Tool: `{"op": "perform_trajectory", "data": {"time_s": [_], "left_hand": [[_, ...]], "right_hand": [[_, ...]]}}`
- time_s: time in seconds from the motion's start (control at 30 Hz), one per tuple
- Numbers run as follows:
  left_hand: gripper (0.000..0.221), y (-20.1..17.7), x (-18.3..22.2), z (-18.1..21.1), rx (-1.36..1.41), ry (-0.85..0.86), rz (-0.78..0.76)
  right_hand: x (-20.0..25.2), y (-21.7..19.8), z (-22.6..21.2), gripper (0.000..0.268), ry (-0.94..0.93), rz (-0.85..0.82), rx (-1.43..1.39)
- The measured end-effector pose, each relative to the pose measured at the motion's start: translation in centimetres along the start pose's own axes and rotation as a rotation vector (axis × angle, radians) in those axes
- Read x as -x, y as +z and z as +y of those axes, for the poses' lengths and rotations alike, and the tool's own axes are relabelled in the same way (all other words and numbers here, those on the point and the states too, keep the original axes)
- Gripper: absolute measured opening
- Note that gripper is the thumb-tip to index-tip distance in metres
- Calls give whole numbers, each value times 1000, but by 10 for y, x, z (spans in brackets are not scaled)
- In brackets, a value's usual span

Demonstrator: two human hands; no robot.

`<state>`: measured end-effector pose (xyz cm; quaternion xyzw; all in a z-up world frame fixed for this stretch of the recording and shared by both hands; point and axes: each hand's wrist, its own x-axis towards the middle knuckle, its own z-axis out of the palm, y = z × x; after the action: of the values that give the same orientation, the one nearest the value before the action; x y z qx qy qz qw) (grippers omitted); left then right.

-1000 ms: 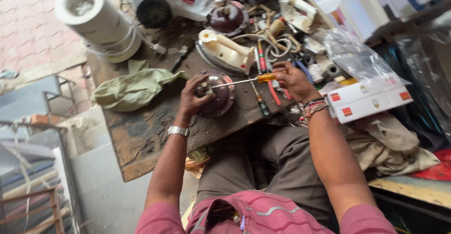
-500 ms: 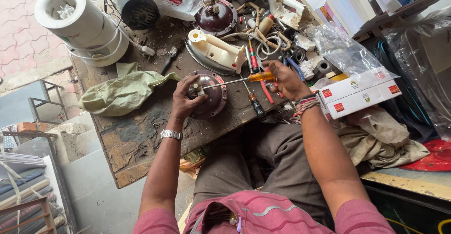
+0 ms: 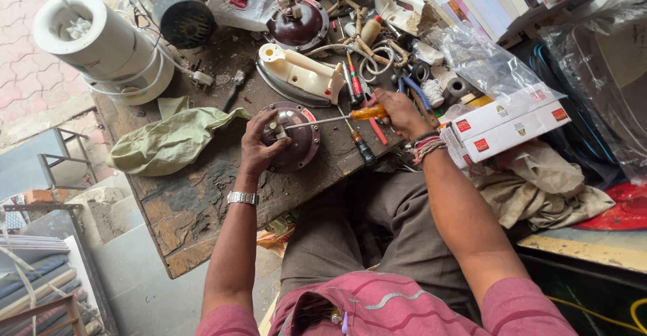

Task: The person repairs a disassembled electric iron base on a cluttered workbench. They use pliers to strip and twist wires, then use a screwdriver to tighten screws on the heating element assembly. The person handles the iron base, wires, pliers, and screwdriver throughout the process.

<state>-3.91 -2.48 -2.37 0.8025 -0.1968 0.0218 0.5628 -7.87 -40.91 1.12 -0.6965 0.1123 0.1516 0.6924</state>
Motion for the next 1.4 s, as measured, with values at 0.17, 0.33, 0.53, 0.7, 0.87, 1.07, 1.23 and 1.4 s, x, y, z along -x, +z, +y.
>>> {"op": "perform_trajectory", "data": {"time_s": [0.17,0.33,0.53,0.7,0.87,1.07,1.23,1.4], "left_hand": [[74,2,2,2,12,-3,25],[74,9,2,5,32,-18,62],[74,13,-1,6,16,20,46],[75,22,-6,14,-10,2,29],[75,22,-2,17,-94,-5,25],[75,21,-3,17,-96,49,41],[75,24,-1,11,-105,51,54],[73,33,2,5,-138,70,134]], "right_hand": [[3,-11,2,49,-116,-104,-165],[-7,-1,6,47,57,55,136],[0,-15,8,45,-120,-24,-92],[6,-16,0,45,18,61,-97],[12,-25,3,44,-88,14,-319],[-2,-29,22,47,57,16,-134],[8,-27,5,31,-132,-39,-217],[27,-13,-23,29,26,13,-198]]}}
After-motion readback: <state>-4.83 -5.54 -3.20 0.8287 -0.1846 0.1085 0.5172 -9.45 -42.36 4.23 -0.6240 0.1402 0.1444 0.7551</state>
